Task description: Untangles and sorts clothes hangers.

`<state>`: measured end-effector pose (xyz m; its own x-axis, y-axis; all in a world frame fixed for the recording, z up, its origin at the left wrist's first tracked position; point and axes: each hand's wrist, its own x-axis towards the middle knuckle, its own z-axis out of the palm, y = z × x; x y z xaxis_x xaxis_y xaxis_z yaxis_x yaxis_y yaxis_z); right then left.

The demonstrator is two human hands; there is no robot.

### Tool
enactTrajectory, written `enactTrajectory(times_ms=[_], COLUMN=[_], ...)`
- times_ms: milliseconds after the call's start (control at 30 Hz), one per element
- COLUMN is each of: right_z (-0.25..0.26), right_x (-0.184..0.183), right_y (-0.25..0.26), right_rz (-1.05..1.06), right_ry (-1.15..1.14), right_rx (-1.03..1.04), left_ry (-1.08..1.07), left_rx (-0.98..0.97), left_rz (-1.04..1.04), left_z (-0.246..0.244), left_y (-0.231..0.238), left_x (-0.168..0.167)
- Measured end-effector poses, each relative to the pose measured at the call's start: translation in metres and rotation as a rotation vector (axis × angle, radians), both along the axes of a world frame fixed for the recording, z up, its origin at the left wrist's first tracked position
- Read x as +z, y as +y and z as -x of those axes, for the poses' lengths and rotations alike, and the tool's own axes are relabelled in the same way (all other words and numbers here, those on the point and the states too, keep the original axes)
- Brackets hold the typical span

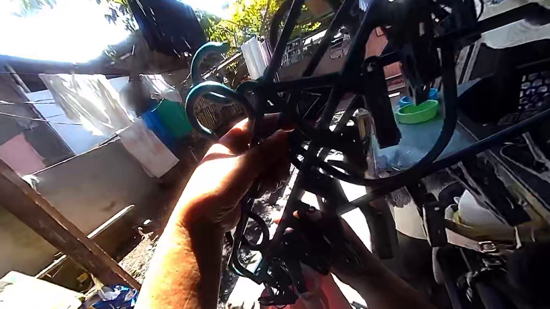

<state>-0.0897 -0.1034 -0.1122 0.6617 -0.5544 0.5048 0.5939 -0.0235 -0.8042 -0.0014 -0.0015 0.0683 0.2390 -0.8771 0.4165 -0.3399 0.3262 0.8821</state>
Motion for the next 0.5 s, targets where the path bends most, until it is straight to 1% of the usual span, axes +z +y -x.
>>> enactTrajectory(times_ms=[33, 167, 233, 300, 367, 400, 433, 500], right_z=[0.0, 0.005, 0.008, 0.007, 0.007, 0.008, 0.007, 0.008], right_x=[0.002, 0.01, 0.009, 0.006, 0.002, -0.001, -0.004, -0.008], right_y=[-0.001, -0.006, -0.006, -0.007, -0.008, -0.009, -0.009, -0.003], right_rz=[0.003, -0.09, -0.153, -0.166, -0.055, 0.028, 0.069, 0.084], right_ry=[-0.023, -0.07, -0.079, -0.068, 0.008, 0.083, 0.156, 0.308], right_rx=[0.013, 0.127, 0.097, 0.048, -0.005, -0.017, -0.027, -0.085], left_ry=[-0.005, 0.034, 0.062, 0.096, 0.12, 0.131, 0.137, 0.158], left_rx=[-0.006, -0.029, -0.084, -0.098, -0.056, -0.036, -0.028, -0.024], left_rz=[0.004, 0.039, 0.073, 0.09, 0.09, 0.095, 0.103, 0.114], left_z=[0.001, 0.0, -0.006, -0.009, -0.008, -0.008, -0.008, -0.01], left_y=[0.0, -0.001, -0.002, -0.004, -0.005, -0.006, -0.006, -0.006], left_x=[0.001, -0.005, -0.012, -0.016, -0.016, -0.015, -0.015, -0.014])
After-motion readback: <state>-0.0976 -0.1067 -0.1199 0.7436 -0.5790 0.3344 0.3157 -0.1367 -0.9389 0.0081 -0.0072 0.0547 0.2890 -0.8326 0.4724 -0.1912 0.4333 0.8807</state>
